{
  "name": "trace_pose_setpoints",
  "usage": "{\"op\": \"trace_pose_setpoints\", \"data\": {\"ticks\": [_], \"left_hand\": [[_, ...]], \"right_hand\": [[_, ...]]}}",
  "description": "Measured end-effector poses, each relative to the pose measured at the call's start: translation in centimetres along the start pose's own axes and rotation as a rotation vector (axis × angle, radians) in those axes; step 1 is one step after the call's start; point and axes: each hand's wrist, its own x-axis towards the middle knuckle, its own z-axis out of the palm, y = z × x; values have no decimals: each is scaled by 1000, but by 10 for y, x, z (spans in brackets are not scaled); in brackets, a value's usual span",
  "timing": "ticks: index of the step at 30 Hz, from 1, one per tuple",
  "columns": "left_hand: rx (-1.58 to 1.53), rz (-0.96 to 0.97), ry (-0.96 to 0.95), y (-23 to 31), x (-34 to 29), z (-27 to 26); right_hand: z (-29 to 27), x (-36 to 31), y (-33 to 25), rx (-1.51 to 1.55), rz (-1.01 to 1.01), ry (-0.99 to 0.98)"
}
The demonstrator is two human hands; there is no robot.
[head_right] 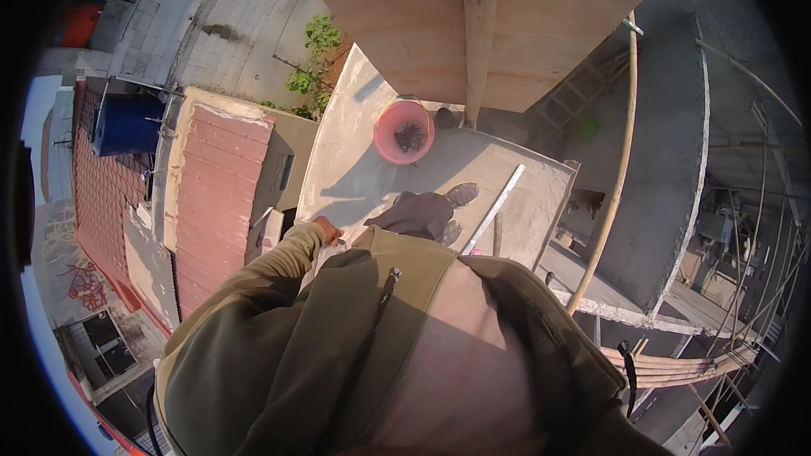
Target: The person measures, cuts, and joins metal ceiling profiles on a construction site, using a measuring tape and pliers while a co-worker assists.
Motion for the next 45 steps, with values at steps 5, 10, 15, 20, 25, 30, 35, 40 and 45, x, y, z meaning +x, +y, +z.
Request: {"op": "trace_pose_setpoints", "data": {"ticks": [5, 10, 15, 20, 25, 30, 35, 40, 45], "left_hand": [[-215, -135, -4, -55, -6, 59], [-277, -28, 261, -39, 32, 56], [-192, 41, 387, -88, 70, -9], [-478, 52, 204, -158, 97, -58], [-513, 301, 297, -232, 125, -163], [-1140, 53, 312, -259, 78, -321], [-1243, 94, 487, -328, 102, -379], [-1395, -15, 158, -313, 121, -353], [-449, 375, 203, -303, 185, -296]], "right_hand": [[28, 4, -58, -128, -42, -24], [64, 6, -93, -217, -36, -24], [113, 4, -119, -269, 29, -10], [171, 16, -128, -278, 182, 49], [262, 26, -165, -304, 323, 50], [427, -16, -282, -581, 19, 82], [552, -9, -401, -811, -538, -116], [639, 70, -495, -1126, -790, -64], [689, 113, -565, -506, -304, -29]]}}
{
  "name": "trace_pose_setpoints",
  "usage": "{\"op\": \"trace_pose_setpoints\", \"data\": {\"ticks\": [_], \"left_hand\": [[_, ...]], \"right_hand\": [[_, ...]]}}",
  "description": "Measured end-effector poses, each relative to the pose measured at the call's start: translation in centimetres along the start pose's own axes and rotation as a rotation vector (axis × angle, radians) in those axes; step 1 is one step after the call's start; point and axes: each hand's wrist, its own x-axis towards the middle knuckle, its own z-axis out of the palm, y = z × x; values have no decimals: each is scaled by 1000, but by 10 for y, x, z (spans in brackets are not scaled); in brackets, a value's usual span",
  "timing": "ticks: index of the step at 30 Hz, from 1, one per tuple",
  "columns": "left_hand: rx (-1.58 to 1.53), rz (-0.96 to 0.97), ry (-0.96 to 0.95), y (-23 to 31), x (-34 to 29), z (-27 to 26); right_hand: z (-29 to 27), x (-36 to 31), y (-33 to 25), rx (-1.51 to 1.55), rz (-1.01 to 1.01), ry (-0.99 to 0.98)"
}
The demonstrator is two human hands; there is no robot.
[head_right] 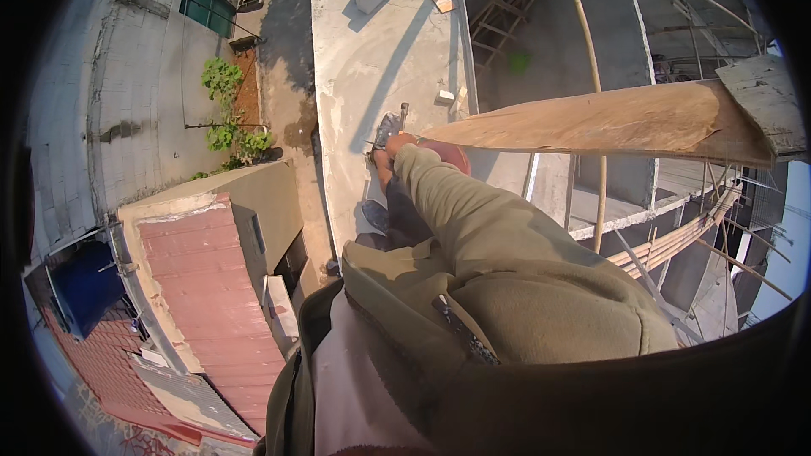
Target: The person measures, cuts, and joins metal ceiling profiles on a construction site, using a measuring tape and pliers while a co-worker assists.
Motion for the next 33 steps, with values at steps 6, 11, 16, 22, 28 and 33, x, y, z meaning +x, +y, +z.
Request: {"op": "trace_pose_setpoints", "data": {"ticks": [6, 11, 16, 22, 28, 33], "left_hand": [[38, 121, 11, 116, 26, -50], [18, 107, 82, 212, 62, -84], [258, 218, -99, 334, 121, -120], [131, 75, -69, 334, 191, -163], [135, 232, -213, 357, 297, -270], [11, -140, 79, 380, 374, -341]], "right_hand": [[-31, 110, -10, -594, -11, -84], [-82, 142, -56, 608, 474, 67], [-164, 184, -26, 375, 319, 133], [-247, 133, -77, 66, 294, 225], [-286, 107, -19, 140, 252, 381], [-309, 51, -77, 514, 447, 327]]}}
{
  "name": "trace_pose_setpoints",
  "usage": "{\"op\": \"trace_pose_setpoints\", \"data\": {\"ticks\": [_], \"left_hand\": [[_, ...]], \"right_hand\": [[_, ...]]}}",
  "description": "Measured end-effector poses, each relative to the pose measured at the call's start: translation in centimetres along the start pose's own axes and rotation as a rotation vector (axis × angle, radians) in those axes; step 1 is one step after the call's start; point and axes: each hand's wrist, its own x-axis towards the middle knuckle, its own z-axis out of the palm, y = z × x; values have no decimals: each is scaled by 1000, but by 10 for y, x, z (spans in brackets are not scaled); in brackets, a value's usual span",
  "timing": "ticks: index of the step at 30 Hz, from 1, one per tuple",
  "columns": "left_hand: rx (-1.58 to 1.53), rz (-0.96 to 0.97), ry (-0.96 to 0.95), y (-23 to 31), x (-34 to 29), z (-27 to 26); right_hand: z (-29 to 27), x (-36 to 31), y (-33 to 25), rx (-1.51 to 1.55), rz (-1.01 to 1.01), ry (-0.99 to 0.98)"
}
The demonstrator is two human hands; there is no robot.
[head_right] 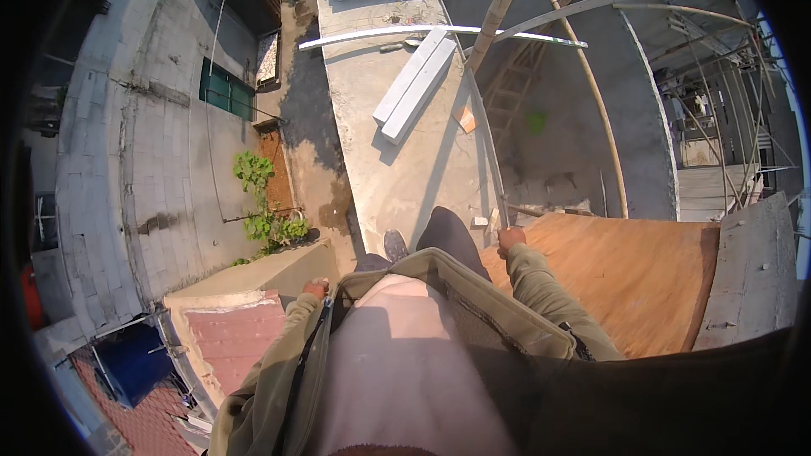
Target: The person measures, cuts, and joins metal ceiling profiles on a construction site, using a measuring tape and pliers while a co-worker assists.
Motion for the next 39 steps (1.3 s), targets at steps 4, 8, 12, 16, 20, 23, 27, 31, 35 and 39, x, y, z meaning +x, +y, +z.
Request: {"op": "trace_pose_setpoints", "data": {"ticks": [4, 8, 12, 16, 20, 23, 27, 31, 35, 39], "left_hand": [[120, -29, -8, 32, 81, -54], [-86, -80, 14, 148, 112, -49], [-124, 46, 41, 273, 118, -30], [209, 178, 51, 407, 102, 13], [503, 308, -44, 571, 109, 48], [619, 328, 28, 630, 133, 43], [570, 358, -41, 666, 195, 26], [728, 295, -152, 709, 255, 17], [824, 263, -136, 779, 318, -14], [651, 323, -167, 788, 355, -43]], "right_hand": [[-6, 14, 1, -28, -9, -83], [-6, 52, 2, -159, 41, -150], [-8, 91, -51, -445, -3, -294], [-20, 163, -168, -1311, -492, -499], [-25, 275, -321, -1406, -721, -415], [-6, 314, -482, -582, -477, -78], [28, 391, -654, -321, -385, -86], [114, 429, -791, -107, -354, -133], [192, 494, -868, -434, -573, -25], [280, 607, -909, -521, -467, -24]]}}
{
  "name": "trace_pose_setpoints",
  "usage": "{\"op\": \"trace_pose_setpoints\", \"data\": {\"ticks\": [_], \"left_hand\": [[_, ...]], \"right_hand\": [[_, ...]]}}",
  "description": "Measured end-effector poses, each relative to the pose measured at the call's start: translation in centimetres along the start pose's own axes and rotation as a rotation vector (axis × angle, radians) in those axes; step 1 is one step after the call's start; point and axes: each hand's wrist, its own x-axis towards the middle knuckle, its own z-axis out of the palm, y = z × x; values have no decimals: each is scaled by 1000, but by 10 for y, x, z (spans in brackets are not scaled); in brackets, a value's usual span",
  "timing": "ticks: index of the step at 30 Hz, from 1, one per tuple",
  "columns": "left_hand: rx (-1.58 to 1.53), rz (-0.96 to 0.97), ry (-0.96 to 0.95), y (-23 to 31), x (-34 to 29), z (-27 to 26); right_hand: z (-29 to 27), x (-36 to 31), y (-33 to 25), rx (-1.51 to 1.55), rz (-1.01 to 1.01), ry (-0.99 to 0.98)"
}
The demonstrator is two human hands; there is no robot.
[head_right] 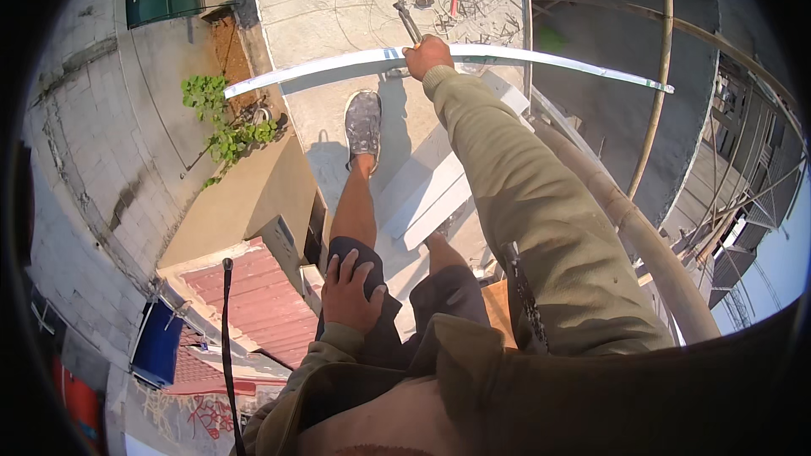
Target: The person measures, cuts, and joins metal ceiling profiles on a construction site, using a measuring tape and pliers while a co-worker assists.
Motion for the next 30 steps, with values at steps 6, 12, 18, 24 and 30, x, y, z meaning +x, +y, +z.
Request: {"op": "trace_pose_setpoints", "data": {"ticks": [6, 12, 18, 24, 30], "left_hand": [[-26, -82, 8, -7, 31, -40], [-78, -111, -55, -10, 58, -68], [-73, -106, -21, 2, 69, -87], [-74, -59, -30, 10, 66, -84], [-4, -56, -42, 15, 49, -56]], "right_hand": [[82, 107, -91, -54, 149, 30], [126, 176, -95, -81, 157, 122], [117, 166, -90, -91, 58, 60], [37, 80, -86, 121, -60, 60], [-99, -62, -57, 238, -4, 377]]}}
